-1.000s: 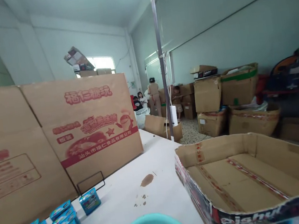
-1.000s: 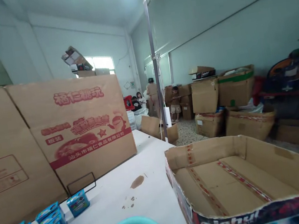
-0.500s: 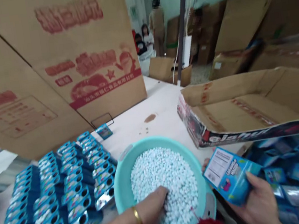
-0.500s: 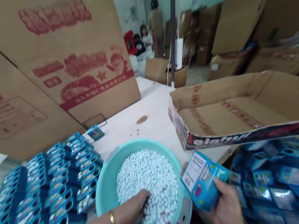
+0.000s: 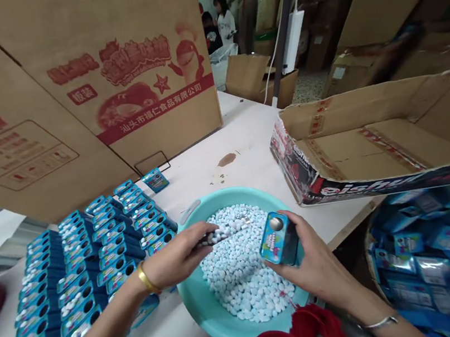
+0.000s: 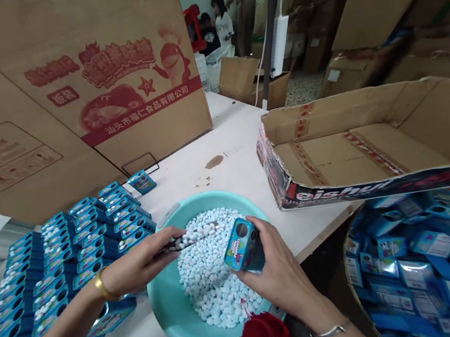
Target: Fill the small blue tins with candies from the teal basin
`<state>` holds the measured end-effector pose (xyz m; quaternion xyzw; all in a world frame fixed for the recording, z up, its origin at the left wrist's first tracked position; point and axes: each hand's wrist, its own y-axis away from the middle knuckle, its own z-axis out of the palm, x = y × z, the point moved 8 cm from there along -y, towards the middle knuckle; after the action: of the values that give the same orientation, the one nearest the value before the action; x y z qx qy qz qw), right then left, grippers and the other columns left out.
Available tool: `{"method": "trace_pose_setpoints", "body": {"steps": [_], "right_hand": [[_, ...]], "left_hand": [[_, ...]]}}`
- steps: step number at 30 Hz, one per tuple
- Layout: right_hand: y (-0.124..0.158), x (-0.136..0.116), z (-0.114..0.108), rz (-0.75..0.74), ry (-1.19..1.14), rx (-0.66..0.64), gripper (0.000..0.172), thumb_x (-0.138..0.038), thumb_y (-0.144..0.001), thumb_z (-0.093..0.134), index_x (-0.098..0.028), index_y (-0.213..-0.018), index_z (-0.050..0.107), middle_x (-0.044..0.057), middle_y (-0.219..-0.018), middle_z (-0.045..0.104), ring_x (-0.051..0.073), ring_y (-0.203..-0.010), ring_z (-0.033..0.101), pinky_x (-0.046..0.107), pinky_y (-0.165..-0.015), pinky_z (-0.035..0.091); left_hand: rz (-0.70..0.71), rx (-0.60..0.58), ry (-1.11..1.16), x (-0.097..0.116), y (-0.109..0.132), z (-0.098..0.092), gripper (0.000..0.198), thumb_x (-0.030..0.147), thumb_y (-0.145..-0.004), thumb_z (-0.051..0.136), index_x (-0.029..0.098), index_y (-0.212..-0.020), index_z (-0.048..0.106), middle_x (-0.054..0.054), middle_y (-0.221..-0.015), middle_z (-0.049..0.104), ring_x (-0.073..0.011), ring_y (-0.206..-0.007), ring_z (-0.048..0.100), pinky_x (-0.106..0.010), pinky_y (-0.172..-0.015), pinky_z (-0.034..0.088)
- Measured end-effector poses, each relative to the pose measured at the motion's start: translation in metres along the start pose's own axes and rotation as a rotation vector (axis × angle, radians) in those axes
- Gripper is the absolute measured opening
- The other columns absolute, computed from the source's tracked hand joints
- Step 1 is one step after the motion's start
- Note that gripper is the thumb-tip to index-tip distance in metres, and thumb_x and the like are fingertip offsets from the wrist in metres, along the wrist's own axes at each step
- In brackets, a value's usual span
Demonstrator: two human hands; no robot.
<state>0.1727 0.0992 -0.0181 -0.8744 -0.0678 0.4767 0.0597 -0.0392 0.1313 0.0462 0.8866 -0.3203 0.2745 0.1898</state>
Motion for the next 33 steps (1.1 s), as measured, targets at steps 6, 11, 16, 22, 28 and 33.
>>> {"method": "trace_pose_setpoints", "body": {"steps": [6,11,16,22,28,33], "right_hand": [[-0.003,-0.019,0.022,-0.192,0.164,-0.033,0.075,-0.020,-0.069,0.063,-0.023,-0.137,0.031,0.015,-0.136,0.049,0.034,-0.129,0.046,0.056,-0.107,0.041],[0.000,-0.023,0.030,-0.236,0.173,-0.057,0.077,-0.018,-0.067,0.061,-0.023,-0.137,0.030,0.015,-0.134,0.050,0.035,-0.127,0.048,0.059,-0.105,0.041],[-0.001,-0.019,0.029,-0.225,0.150,-0.045,0.075,-0.022,-0.070,0.064,-0.023,-0.137,0.029,0.016,-0.132,0.051,0.034,-0.124,0.050,0.058,-0.104,0.043],[-0.008,-0.008,0.011,-0.072,0.089,-0.003,0.072,-0.030,-0.074,0.067,-0.022,-0.136,0.031,0.016,-0.137,0.046,0.034,-0.129,0.046,0.054,-0.104,0.043],[-0.010,-0.002,0.001,-0.003,0.044,0.036,0.076,-0.038,-0.072,0.072,-0.022,-0.135,0.033,0.015,-0.132,0.051,0.033,-0.123,0.052,0.050,-0.102,0.045],[-0.007,0.003,-0.001,0.038,-0.019,0.060,0.080,-0.045,-0.072,0.074,-0.021,-0.137,0.032,0.015,-0.132,0.051,0.032,-0.121,0.053,0.048,-0.102,0.045]], "left_hand": [[0.020,-0.150,-0.143,0.037,-0.009,-0.018,0.028,0.020,-0.092,0.044,0.018,-0.117,0.056,-0.008,-0.105,0.064,-0.0184,-0.092,0.061,-0.029,-0.080,0.048],[-0.058,-0.212,-0.373,0.059,-0.027,-0.009,0.018,0.014,-0.083,0.045,0.018,-0.087,0.062,-0.005,-0.081,0.061,-0.0172,-0.068,0.058,-0.028,-0.065,0.046],[-0.055,-0.130,-0.515,0.086,-0.027,-0.014,0.021,0.008,-0.080,0.043,0.019,-0.083,0.061,-0.004,-0.073,0.056,-0.0141,-0.048,0.047,-0.029,-0.057,0.044],[-0.214,-0.031,-0.619,0.028,-0.035,-0.018,0.028,0.014,-0.091,0.037,0.018,-0.113,0.055,-0.008,-0.094,0.059,-0.0189,-0.066,0.057,-0.030,-0.058,0.045],[-0.235,-0.167,-0.626,-0.057,-0.054,0.077,0.033,0.004,-0.088,0.034,0.016,-0.114,0.050,-0.013,-0.112,0.056,-0.0250,-0.094,0.060,-0.033,-0.069,0.050],[-0.069,-0.374,-0.442,-0.035,-0.033,0.139,0.027,0.009,-0.089,0.038,0.016,-0.114,0.045,-0.012,-0.115,0.056,-0.0243,-0.096,0.059,-0.034,-0.075,0.050]]}}
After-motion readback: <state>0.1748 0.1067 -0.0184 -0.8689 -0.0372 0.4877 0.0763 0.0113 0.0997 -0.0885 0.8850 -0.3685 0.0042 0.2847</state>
